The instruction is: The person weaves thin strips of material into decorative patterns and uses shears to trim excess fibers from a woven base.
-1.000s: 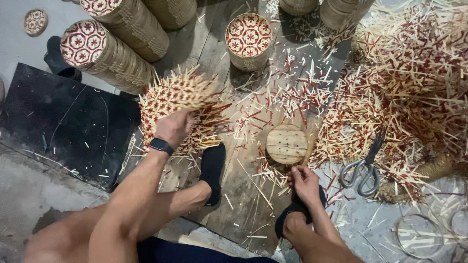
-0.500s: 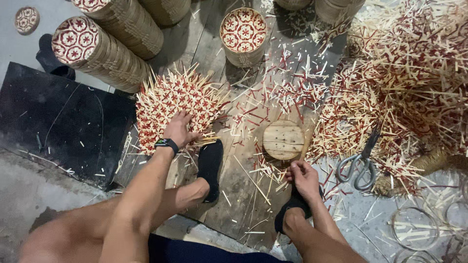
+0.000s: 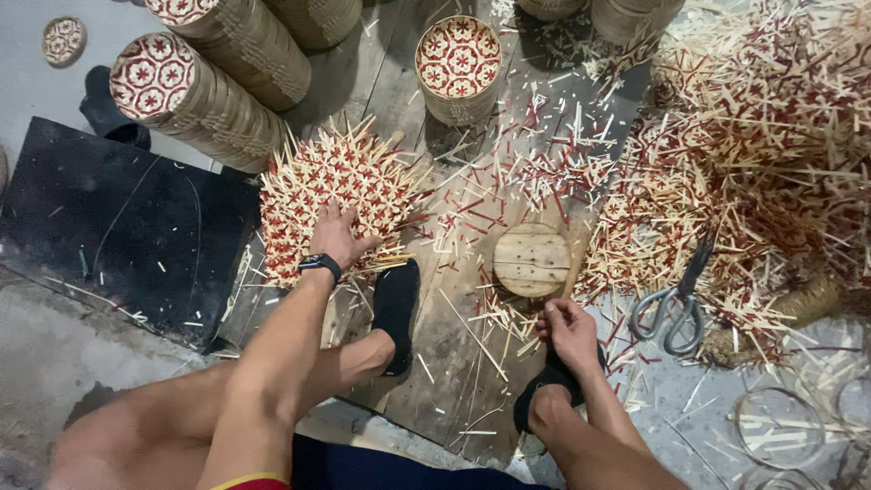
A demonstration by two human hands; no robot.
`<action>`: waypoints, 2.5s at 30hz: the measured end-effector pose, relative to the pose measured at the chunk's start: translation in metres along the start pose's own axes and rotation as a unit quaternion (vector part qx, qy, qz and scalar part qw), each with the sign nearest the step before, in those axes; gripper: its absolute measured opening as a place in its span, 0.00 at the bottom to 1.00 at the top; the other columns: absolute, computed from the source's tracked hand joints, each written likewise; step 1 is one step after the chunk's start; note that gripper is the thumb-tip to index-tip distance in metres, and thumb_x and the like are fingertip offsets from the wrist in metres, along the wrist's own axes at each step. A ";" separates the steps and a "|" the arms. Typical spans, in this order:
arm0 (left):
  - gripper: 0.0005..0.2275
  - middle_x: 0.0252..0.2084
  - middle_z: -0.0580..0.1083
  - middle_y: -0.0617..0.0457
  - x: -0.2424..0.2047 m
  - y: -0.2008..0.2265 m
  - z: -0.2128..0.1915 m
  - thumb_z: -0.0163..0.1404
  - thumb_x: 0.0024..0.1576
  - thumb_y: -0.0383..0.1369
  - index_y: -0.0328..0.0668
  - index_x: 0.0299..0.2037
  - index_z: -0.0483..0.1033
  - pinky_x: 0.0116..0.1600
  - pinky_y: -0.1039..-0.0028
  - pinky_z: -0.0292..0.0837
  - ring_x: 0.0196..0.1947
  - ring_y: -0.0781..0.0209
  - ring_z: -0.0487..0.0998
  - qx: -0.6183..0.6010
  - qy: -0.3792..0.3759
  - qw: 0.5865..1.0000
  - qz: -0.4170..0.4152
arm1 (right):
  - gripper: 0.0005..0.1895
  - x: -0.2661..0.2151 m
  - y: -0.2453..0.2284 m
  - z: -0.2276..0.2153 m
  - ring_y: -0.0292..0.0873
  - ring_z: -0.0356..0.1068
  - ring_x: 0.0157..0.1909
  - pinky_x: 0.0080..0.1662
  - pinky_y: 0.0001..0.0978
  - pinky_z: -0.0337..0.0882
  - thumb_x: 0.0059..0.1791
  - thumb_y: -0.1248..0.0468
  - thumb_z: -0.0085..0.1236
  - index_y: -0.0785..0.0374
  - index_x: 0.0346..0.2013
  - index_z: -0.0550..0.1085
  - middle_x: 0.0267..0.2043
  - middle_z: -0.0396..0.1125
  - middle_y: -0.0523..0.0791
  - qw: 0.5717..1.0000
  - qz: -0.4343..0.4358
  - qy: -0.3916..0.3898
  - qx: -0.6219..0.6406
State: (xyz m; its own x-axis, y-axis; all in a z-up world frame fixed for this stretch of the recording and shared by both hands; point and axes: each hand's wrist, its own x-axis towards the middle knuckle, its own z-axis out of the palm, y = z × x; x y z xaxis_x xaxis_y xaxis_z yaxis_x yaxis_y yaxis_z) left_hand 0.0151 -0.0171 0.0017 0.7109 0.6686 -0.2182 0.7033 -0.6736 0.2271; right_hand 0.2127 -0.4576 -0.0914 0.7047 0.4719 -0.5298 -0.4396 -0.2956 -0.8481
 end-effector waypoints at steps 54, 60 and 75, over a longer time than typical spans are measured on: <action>0.23 0.36 0.78 0.55 0.023 0.163 0.153 0.68 0.41 0.38 0.38 0.45 0.78 0.37 0.74 0.73 0.31 0.65 0.75 -0.441 -0.106 0.890 -0.036 | 0.15 -0.048 0.041 -0.241 0.52 0.71 0.45 0.49 0.45 0.71 0.47 0.59 0.67 0.64 0.43 0.77 0.42 0.71 0.50 0.771 -0.073 0.543 -0.323; 0.37 0.55 0.69 0.35 0.007 0.185 0.101 0.71 0.49 0.42 0.31 0.63 0.65 0.52 0.58 0.71 0.52 0.46 0.71 -0.245 0.023 0.969 0.030 | 0.13 -0.114 0.049 -0.286 0.59 0.65 0.54 0.56 0.53 0.59 0.40 0.57 0.65 0.59 0.35 0.80 0.46 0.70 0.51 0.718 0.098 0.448 -0.524; 0.15 0.39 0.74 0.60 -0.066 0.369 -0.054 0.53 0.66 0.39 0.35 0.54 0.80 0.36 0.84 0.67 0.33 0.75 0.70 -0.719 -0.258 0.636 0.113 | 0.11 -0.159 -0.236 -0.154 0.43 0.74 0.43 0.49 0.39 0.78 0.56 0.60 0.58 0.66 0.44 0.73 0.39 0.71 0.46 0.979 -0.156 -0.096 0.094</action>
State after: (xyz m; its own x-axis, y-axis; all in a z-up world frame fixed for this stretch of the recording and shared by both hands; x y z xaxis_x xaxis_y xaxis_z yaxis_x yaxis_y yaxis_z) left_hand 0.2277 -0.2931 0.1514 0.9610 0.1627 -0.2237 0.1159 0.4974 0.8597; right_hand 0.2897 -0.5909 0.1929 0.7108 0.6679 -0.2207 -0.3282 0.0374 -0.9439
